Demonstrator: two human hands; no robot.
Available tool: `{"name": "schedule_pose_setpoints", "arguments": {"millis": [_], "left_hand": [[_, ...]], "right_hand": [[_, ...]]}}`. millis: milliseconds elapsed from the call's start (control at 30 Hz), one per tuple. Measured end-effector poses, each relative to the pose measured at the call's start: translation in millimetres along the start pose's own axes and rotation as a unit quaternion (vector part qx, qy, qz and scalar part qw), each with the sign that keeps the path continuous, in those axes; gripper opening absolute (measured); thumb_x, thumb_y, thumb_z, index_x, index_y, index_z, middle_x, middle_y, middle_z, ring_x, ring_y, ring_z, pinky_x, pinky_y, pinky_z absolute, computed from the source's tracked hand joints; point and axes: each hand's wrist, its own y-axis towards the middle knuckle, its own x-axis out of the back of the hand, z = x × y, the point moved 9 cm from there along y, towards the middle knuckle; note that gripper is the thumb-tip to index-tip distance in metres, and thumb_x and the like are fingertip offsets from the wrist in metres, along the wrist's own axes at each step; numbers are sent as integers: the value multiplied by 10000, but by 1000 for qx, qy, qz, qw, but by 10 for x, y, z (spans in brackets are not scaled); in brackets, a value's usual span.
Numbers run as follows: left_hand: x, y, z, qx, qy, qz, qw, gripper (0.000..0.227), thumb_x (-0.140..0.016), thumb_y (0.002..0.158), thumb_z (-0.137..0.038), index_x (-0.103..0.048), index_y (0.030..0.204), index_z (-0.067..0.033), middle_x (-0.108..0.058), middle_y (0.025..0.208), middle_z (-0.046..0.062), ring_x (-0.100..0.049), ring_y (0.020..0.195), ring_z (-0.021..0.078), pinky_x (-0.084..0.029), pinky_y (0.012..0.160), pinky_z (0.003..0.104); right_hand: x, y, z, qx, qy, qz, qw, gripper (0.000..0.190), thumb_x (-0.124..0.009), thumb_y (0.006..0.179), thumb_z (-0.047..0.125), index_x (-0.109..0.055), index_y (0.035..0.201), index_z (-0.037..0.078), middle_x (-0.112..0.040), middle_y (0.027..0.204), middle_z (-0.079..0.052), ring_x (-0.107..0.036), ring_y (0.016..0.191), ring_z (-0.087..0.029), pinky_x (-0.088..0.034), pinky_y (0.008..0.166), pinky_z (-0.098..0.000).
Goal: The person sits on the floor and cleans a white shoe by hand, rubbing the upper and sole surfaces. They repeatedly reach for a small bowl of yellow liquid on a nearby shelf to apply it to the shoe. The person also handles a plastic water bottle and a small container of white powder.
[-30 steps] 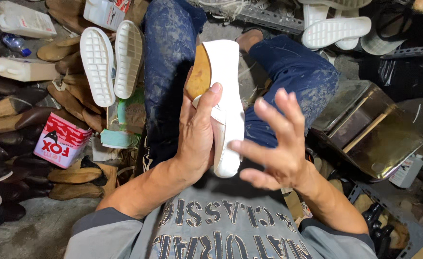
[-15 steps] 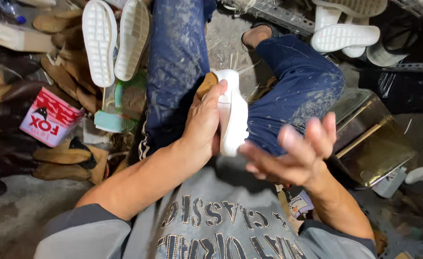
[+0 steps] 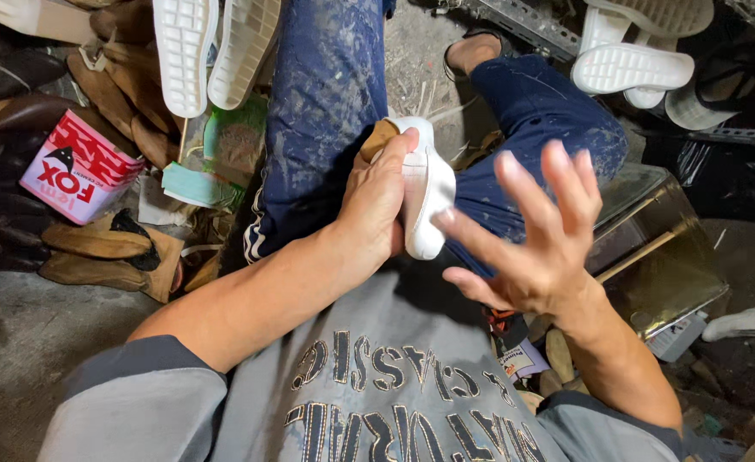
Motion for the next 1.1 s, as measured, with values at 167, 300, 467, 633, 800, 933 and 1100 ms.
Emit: {"name": "schedule_pose_setpoints", "arguments": {"millis": [167, 300, 467, 633, 800, 933, 1100], "left_hand": [[24, -28, -37, -5, 18, -24, 1000, 386, -733, 745, -248, -676, 1077, -58, -732, 949, 90, -681, 812, 197, -550, 743, 325], [-2, 36, 7, 6, 6, -18, 1000, 203, -750, 799, -229, -759, 934, -78, -723, 806, 55, -651, 680, 180, -540, 636, 365], [-12, 130, 62, -29, -26, 14, 999, 114, -754, 837, -199, -673, 801, -126, -645, 717, 15, -594, 648, 142, -528, 604, 362], [14, 146, 100, 6, -18, -15, 1000, 142, -744, 824, -220, -726, 893, -97, -705, 791, 61, -636, 658, 191, -532, 618, 376], [30, 175, 86, -5, -25, -13, 1000, 127, -756, 835, -205, -669, 805, -117, -658, 734, 45, -610, 650, 169, -528, 604, 373], [71, 202, 63, -27, 0, -20, 999, 167, -772, 805, -226, -685, 761, -91, -677, 729, 46, -616, 652, 161, -532, 619, 352], [70, 185, 52, -9, -14, -33, 999, 146, -763, 820, -220, -714, 825, -82, -692, 744, 58, -633, 651, 172, -543, 613, 370]], "right_hand": [[-37, -41, 77, 59, -2, 2, 998, 340, -570, 1088, 527, -728, 1321, 337, -581, 1400, -165, -423, 1380, -390, -283, 1200, -554], [-5, -263, 172, 142, -115, -9, 983, 436, -904, 1066, 603, -714, 1390, 382, -537, 1446, -40, -352, 1425, -278, -257, 1218, -516], [-52, -200, 42, 64, -155, 24, 986, 418, -591, 1145, 689, -643, 1487, 453, -407, 1546, -141, -231, 1505, -378, -234, 1234, -592], [-120, -306, 202, 129, -144, 11, 981, 573, -960, 1035, 744, -698, 1414, 403, -494, 1489, -21, -308, 1452, -266, -251, 1221, -527], [-55, -282, 175, 111, -140, -11, 984, 489, -914, 1085, 621, -681, 1435, 371, -457, 1496, -70, -273, 1481, -317, -233, 1238, -553], [-101, -171, 131, 94, -118, 3, 989, 410, -839, 1121, 585, -665, 1455, 424, -429, 1551, -83, -221, 1523, -328, -191, 1269, -541], [-174, -333, 225, 124, -147, 14, 981, 404, -800, 1081, 627, -684, 1420, 440, -502, 1482, -5, -288, 1462, -266, -236, 1226, -526]]}}
